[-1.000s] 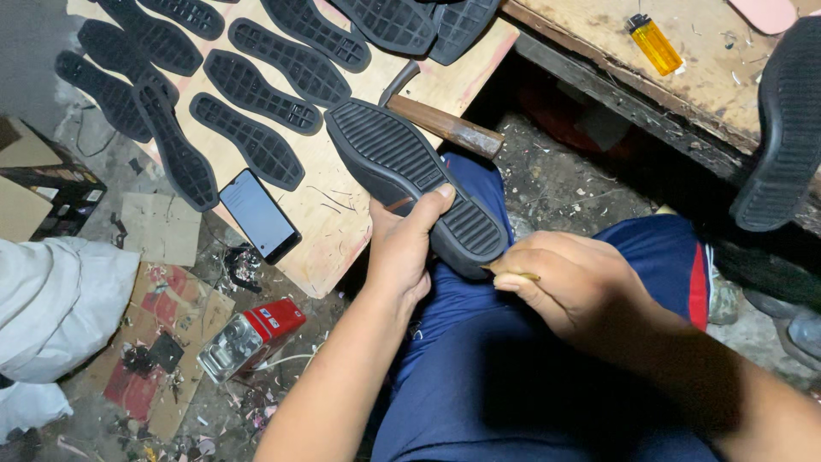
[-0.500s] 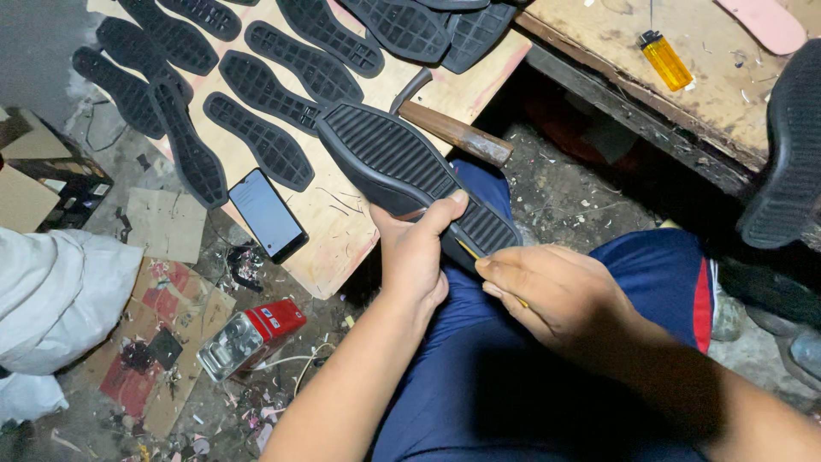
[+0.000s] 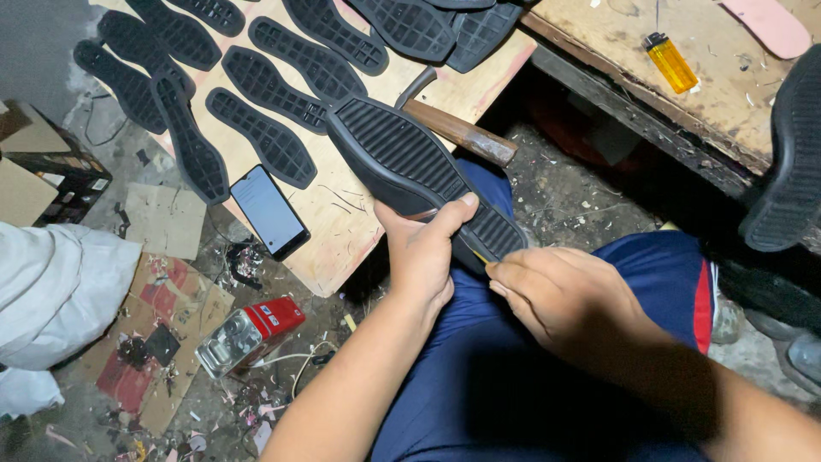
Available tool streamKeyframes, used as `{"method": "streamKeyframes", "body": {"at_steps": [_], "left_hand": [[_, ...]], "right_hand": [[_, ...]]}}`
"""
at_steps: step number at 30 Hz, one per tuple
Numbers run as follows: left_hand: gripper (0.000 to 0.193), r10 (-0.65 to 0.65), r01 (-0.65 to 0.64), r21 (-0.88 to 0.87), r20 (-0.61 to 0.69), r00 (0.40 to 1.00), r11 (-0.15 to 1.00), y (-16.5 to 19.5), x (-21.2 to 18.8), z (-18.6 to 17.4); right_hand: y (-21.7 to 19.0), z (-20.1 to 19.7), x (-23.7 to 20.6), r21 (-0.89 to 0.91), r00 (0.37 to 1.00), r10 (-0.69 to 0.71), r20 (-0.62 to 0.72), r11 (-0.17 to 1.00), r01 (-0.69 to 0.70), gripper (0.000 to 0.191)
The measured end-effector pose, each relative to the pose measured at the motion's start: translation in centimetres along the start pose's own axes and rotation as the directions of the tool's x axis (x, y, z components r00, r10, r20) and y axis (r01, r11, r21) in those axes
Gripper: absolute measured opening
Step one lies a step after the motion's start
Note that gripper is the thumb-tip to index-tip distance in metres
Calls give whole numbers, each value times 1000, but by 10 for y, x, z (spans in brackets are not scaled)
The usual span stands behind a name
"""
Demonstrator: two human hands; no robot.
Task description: The person applies glue to the underside of a rubber shoe sole using a small stick, spreading it along the edge, then aligns the sole with a shoe upper and presses the two together by hand. They repeat the process on another shoe, working with the parts on their lap.
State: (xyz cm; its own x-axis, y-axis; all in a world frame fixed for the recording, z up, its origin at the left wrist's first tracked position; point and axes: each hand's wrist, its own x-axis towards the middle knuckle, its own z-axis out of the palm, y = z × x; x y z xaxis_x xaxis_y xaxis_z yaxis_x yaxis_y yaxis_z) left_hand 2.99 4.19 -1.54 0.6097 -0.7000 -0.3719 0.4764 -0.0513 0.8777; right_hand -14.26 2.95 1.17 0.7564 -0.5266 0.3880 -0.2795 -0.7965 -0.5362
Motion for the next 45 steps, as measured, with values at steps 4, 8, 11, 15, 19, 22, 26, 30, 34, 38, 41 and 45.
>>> {"method": "streamKeyframes", "body": {"at_steps": [4, 8, 11, 15, 19, 22, 26, 30, 34, 38, 41, 45], "left_hand": [[81, -4, 4, -1, 5, 1000, 1000, -1, 4, -2], [79, -13, 13, -6, 7, 1000, 1000, -3, 5, -4], [76, -14, 14, 14, 5, 1000, 1000, -4, 7, -5], [70, 3, -3, 13, 41, 999, 1000, -7, 9, -8], [73, 35, -37, 13, 121, 992, 999, -12, 6, -13], [75, 136, -163, 115, 213, 967, 980, -16, -2, -16], [80, 249, -346, 283, 326, 912, 895, -21, -14, -19], [85, 221, -345, 314, 369, 903, 884, -24, -21, -18], [93, 231, -364, 328, 380, 896, 872, -25, -24, -17], [98, 261, -403, 396, 367, 893, 825, -27, -25, -18], [98, 261, -412, 384, 387, 884, 826, -30, -24, -19], [97, 213, -374, 374, 406, 889, 849, -34, -24, -21]], "right_hand": [[2, -1, -9, -7, 993, 71, 94, 997, -71, 18], [4, -4, -15, 57, 983, 152, 101, 986, -159, 18], [6, -9, -18, 93, 966, 217, 140, 969, -231, 16], [6, -13, -22, 112, 941, 299, 158, 941, -318, 14], [2, -19, -27, 349, 973, 227, -46, 916, -197, 14], [1, -21, -26, 312, 953, 265, -148, 927, -209, 12], [5, -15, -19, 270, 976, 196, -94, 949, -164, 17], [6, -4, -15, 198, 972, 233, -23, 954, -224, 18], [8, 0, -16, 183, 970, 241, -23, 955, -233, 19], [10, 2, -16, 69, 979, 203, 27, 977, -204, 22], [9, 3, -17, 4, 990, 136, 34, 991, -136, 20], [7, 1, -18, 55, 985, 172, -6, 984, -171, 20]]}}
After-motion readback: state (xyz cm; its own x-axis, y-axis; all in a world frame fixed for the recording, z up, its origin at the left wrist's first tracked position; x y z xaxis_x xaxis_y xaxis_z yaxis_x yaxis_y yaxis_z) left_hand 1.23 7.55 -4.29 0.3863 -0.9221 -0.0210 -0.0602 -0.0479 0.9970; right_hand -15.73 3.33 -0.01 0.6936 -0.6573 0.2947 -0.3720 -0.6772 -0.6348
